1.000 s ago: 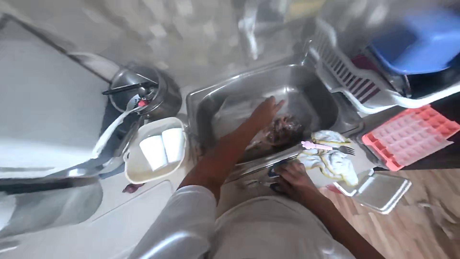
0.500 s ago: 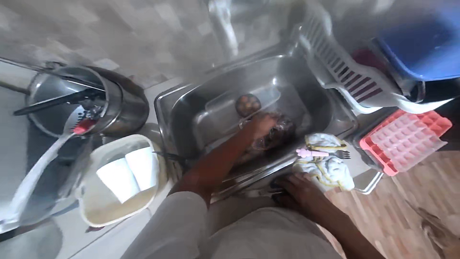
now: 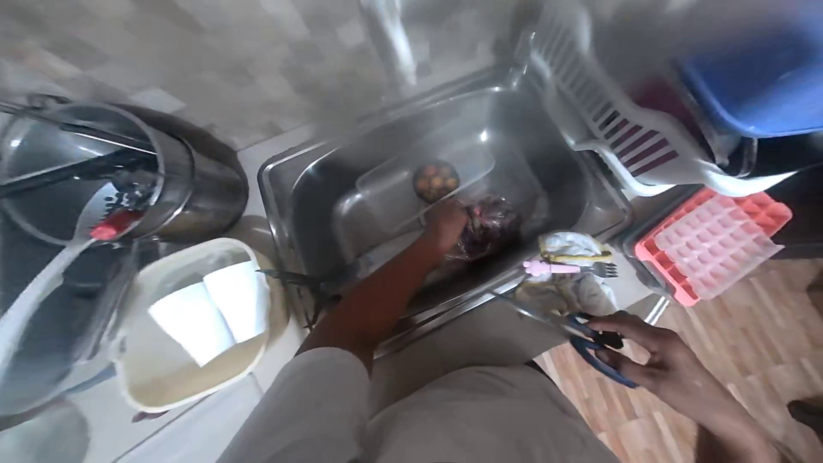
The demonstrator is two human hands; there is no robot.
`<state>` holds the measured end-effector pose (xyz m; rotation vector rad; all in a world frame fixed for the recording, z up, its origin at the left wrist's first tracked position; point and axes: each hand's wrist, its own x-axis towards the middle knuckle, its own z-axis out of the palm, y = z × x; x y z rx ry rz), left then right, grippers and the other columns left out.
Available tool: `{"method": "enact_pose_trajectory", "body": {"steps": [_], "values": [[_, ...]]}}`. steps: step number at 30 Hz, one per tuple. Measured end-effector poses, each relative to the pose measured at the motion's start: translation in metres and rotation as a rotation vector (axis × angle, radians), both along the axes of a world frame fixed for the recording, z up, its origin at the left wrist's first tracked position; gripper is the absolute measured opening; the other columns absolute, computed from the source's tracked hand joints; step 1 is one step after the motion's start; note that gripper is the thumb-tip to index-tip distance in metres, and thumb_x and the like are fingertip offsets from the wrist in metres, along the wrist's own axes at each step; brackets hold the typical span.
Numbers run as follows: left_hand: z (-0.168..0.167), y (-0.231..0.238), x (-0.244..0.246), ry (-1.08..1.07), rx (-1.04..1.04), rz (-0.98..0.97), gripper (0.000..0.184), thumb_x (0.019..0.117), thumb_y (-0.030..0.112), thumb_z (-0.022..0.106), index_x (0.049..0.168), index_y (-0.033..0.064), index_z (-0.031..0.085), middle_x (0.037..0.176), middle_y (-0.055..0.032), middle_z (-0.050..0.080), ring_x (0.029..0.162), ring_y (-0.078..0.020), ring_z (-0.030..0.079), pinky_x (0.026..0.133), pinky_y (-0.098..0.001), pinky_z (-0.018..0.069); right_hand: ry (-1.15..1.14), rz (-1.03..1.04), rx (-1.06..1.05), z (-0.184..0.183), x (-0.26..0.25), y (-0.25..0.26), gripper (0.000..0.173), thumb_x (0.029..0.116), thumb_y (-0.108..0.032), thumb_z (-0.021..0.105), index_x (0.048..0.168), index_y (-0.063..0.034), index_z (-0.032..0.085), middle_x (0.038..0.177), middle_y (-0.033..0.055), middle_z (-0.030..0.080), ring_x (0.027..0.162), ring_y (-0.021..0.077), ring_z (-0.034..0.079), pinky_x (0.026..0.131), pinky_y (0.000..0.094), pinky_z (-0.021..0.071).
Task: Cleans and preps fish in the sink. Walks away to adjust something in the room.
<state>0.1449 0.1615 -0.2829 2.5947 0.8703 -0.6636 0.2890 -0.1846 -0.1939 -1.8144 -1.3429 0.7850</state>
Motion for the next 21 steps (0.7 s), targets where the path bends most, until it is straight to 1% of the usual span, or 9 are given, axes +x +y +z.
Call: {"method": "enact_pose_trajectory", "body": {"steps": [3,6,9,12,13,14,17,19,21], "values": [[-0.014,0.008,-0.013,-0.098,-0.036,0.017,0.036,0.0969,0.004,0.063,0.132,-0.0019,0.064,0.144,-0.0225,0.054,0.137,-0.0426,0.048,0.111,-0.0596,0.0399,0.178,-0.073,0.023,-0.001,0.002,0.002,0.031,0.0884,-0.022,0.068,0.115,-0.0069,0.073,0.107,-0.0047,0.074,0.096,-0.0032,0.067,0.087,0.0176,0.0556],[-0.011,0.006,-0.017,-0.091,-0.066,0.041,0.035,0.0950,0.007,0.067,0.129,-0.0023,0.065,0.136,-0.0259,0.058,0.131,-0.0454,0.052,0.109,-0.0621,0.0421,0.394,-0.150,-0.013,-0.001,-0.005,0.013,0.030,0.0890,-0.009,0.062,0.118,-0.0049,0.069,0.099,-0.0015,0.075,0.085,0.0075,0.072,0.078,0.0251,0.0613],[0.006,0.000,-0.017,-0.147,-0.239,0.171,0.037,0.0938,0.003,0.067,0.130,-0.0070,0.062,0.130,-0.0293,0.061,0.125,-0.0458,0.057,0.105,-0.0619,0.0441,0.451,-0.245,-0.063,-0.002,-0.011,0.022,0.026,0.0905,-0.007,0.056,0.115,-0.0036,0.065,0.091,-0.0033,0.074,0.074,0.0059,0.070,0.067,0.0216,0.0597],[0.008,-0.005,-0.011,-0.433,-0.518,0.405,0.039,0.1018,0.003,0.055,0.141,0.0006,0.056,0.119,-0.0219,0.067,0.094,-0.0311,0.067,0.082,-0.0474,0.0554,0.510,-0.310,-0.037,-0.008,-0.011,0.025,0.021,0.0916,-0.009,0.055,0.110,-0.0041,0.066,0.086,-0.0028,0.074,0.066,0.0063,0.069,0.061,0.0212,0.0586],[0.011,-0.007,-0.003,-0.506,-0.587,0.468,0.037,0.1024,0.004,0.054,0.139,-0.0001,0.056,0.117,-0.0208,0.066,0.086,-0.0270,0.066,0.076,-0.0434,0.0556,0.529,-0.323,-0.026,-0.009,-0.010,0.026,0.019,0.0924,-0.009,0.055,0.108,-0.0046,0.066,0.085,-0.0026,0.074,0.066,0.0067,0.069,0.061,0.0217,0.0591],[0.015,-0.009,0.009,-0.557,-0.647,0.512,0.040,0.1018,0.005,0.057,0.141,-0.0002,0.054,0.120,-0.0201,0.066,0.088,-0.0259,0.066,0.077,-0.0417,0.0567,0.533,-0.337,-0.015,-0.008,-0.009,0.027,0.018,0.0929,-0.009,0.055,0.107,-0.0048,0.065,0.085,-0.0022,0.074,0.065,0.0071,0.069,0.061,0.0220,0.0591],[0.032,-0.022,0.044,-0.669,-0.776,0.564,0.041,0.1017,0.004,0.056,0.143,0.0058,0.053,0.118,-0.0148,0.065,0.069,-0.0171,0.061,0.055,-0.0322,0.0513,0.510,-0.372,0.011,-0.003,-0.006,0.028,0.017,0.0938,-0.010,0.056,0.107,-0.0052,0.065,0.085,-0.0020,0.074,0.066,0.0071,0.069,0.061,0.0220,0.0592],[0.042,-0.028,0.055,-0.706,-0.847,0.574,0.037,0.1032,0.005,0.054,0.140,0.0084,0.055,0.117,-0.0122,0.064,0.063,-0.0144,0.058,0.050,-0.0296,0.0482,0.504,-0.387,0.026,0.000,-0.005,0.026,0.017,0.0928,-0.009,0.056,0.107,-0.0055,0.065,0.086,-0.0019,0.075,0.067,0.0076,0.069,0.062,0.0223,0.0599],[0.045,-0.027,0.052,-0.731,-0.763,0.523,0.031,0.1039,0.006,0.052,0.133,0.0063,0.061,0.114,-0.0116,0.065,0.067,-0.0128,0.058,0.054,-0.0287,0.0497,0.503,-0.389,0.034,0.000,-0.005,0.023,0.018,0.0925,-0.008,0.056,0.107,-0.0059,0.066,0.086,-0.0027,0.074,0.067,0.0070,0.069,0.063,0.0219,0.0597]]}}
